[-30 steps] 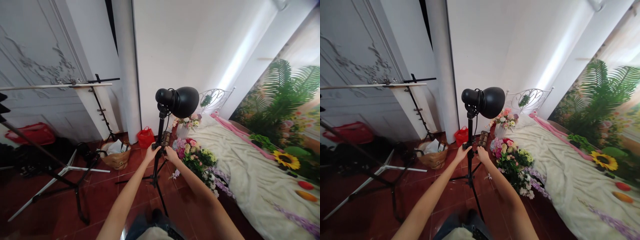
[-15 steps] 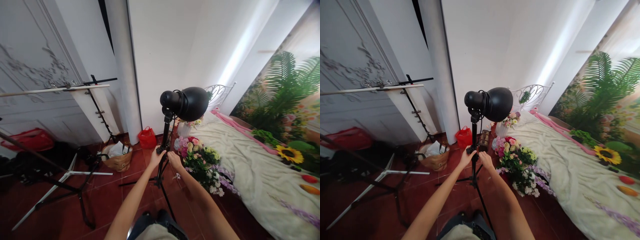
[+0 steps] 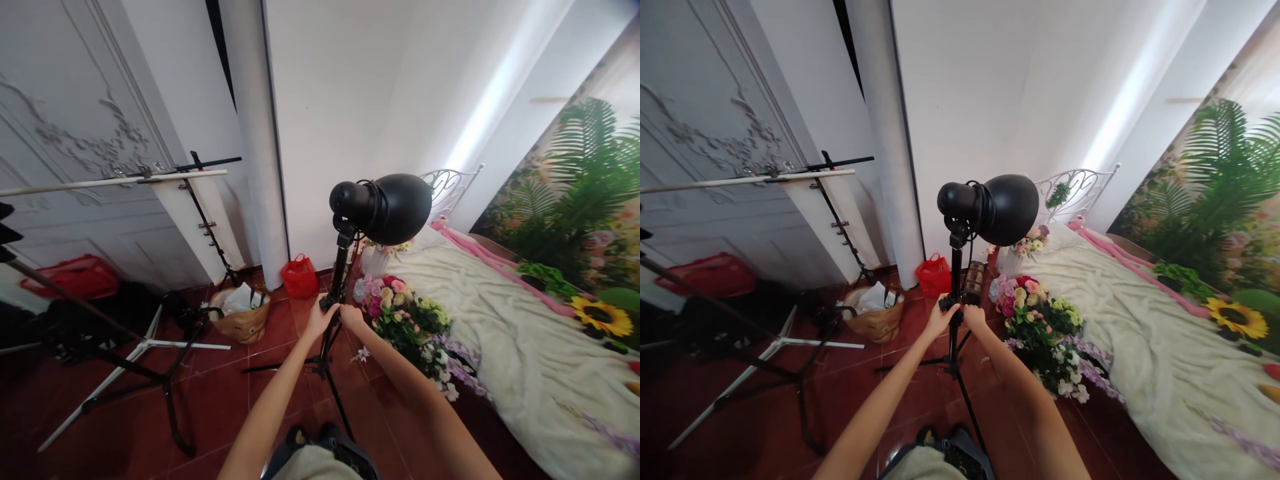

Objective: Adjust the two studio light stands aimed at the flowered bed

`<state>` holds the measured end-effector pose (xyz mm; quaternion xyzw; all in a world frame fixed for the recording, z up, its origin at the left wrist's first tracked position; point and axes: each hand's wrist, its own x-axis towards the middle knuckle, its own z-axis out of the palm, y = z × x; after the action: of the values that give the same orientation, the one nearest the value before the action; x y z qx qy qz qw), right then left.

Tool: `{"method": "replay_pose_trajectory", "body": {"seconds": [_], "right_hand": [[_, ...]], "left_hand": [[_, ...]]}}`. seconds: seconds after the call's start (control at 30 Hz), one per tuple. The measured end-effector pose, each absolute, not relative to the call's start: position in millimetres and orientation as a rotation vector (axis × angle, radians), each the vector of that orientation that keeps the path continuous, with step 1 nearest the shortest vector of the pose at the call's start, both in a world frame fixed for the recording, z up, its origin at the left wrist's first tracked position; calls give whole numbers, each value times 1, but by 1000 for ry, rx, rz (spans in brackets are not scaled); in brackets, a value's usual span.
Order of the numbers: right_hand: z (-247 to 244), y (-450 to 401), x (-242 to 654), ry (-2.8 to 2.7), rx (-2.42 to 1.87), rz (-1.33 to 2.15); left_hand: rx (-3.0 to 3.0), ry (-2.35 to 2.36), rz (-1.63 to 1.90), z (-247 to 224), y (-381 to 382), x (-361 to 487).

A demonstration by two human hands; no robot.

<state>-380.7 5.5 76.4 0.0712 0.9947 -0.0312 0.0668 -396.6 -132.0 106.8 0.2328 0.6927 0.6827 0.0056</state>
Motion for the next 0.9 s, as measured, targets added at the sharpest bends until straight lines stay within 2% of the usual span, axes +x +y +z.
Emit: {"method": "replay_pose_trajectory", "body": {"seconds": [0.2, 0.3, 0.6, 0.9], "right_hand": [[55, -3, -367, 3286, 337, -233], [57, 1, -368, 3182, 339, -337], [97, 23, -393, 2926, 121, -343], [79, 19, -366, 3063, 116, -312]], "left_hand": [[739, 2133, 2190, 102, -130, -397], [712, 2135, 2183, 98, -130, -398], [797, 2127, 2153, 107, -135, -396], [786, 2152, 2156, 104, -134, -398]]}}
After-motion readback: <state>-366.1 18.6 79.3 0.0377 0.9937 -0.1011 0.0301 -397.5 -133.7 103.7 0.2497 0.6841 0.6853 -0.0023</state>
